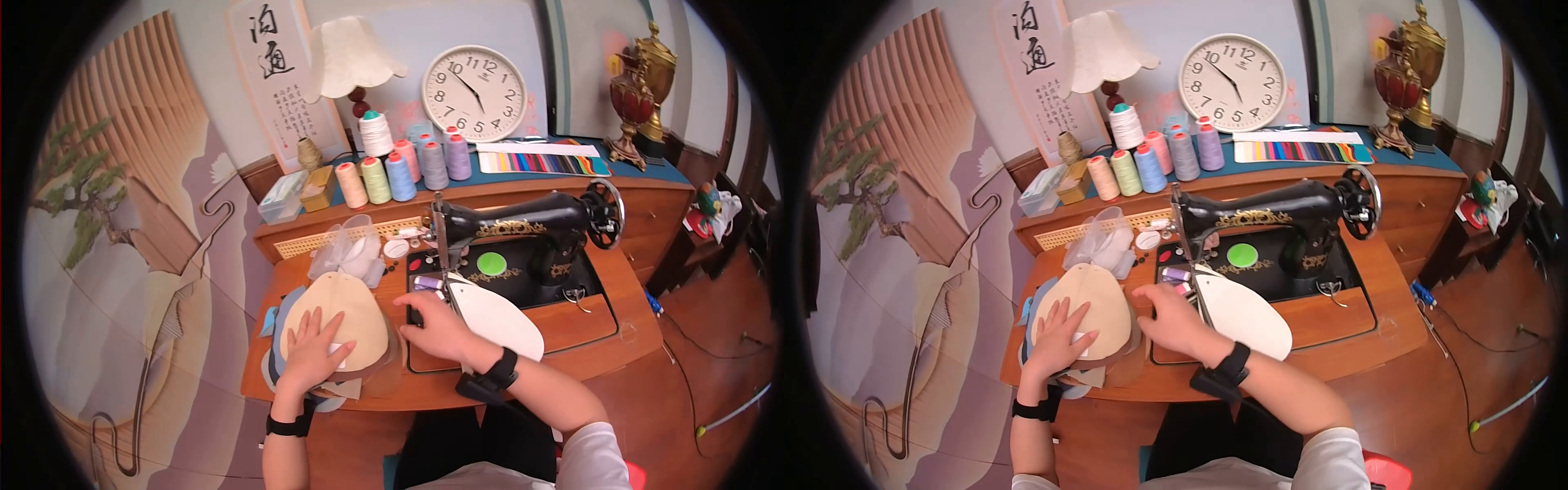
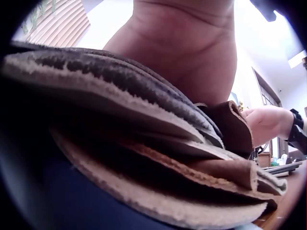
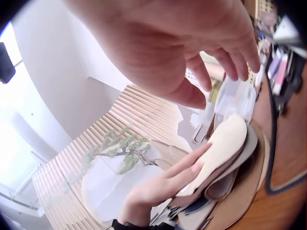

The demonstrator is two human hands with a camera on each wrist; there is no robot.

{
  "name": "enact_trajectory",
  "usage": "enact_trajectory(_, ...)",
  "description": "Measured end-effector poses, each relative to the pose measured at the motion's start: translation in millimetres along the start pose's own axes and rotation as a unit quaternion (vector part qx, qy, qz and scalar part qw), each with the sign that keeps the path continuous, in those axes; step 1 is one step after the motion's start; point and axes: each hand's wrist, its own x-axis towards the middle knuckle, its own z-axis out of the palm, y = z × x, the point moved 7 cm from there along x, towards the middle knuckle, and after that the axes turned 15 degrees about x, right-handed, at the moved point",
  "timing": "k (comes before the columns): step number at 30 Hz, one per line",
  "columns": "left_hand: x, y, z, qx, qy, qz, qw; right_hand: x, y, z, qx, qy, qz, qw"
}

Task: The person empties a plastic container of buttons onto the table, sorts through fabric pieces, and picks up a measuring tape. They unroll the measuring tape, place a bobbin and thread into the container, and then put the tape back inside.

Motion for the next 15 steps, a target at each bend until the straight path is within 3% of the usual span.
enact_trajectory(4, -0.9, 5.7, -4.8, -0.009, 0.001, -0.02, 1.0, -16.7, -1.5, -56.2, -0.146, -0.028, 0.094, 0.984)
enact_trajectory(6, -4.1, 13.6, -8.5, -0.016, 0.009, -0.025, 1.0, -30.6, 6.1, -82.6, -0.257, 0.002, 0.154, 0.954)
enact_trajectory(7, -7.4, 19.3, -15.9, 0.0, 0.044, -0.023, 0.999, -34.2, 10.8, -92.0, -0.255, 0.008, 0.156, 0.954)
enact_trajectory(9, -10.1, 32.7, -28.4, 0.017, 0.081, -0.014, 0.996, -44.2, 35.8, -107.4, -0.354, -0.036, 0.256, 0.899)
enact_trajectory(12, -12.9, 59.1, -37.5, -0.01, 0.105, 0.02, 0.994, -52.8, 42.4, -113.5, -0.4, -0.044, 0.27, 0.875)
enact_trajectory(15, -15.2, 101.8, -35.9, -0.016, 0.1, 0.141, 0.985, -54.6, 40.5, -115.2, -0.384, -0.036, 0.298, 0.873)
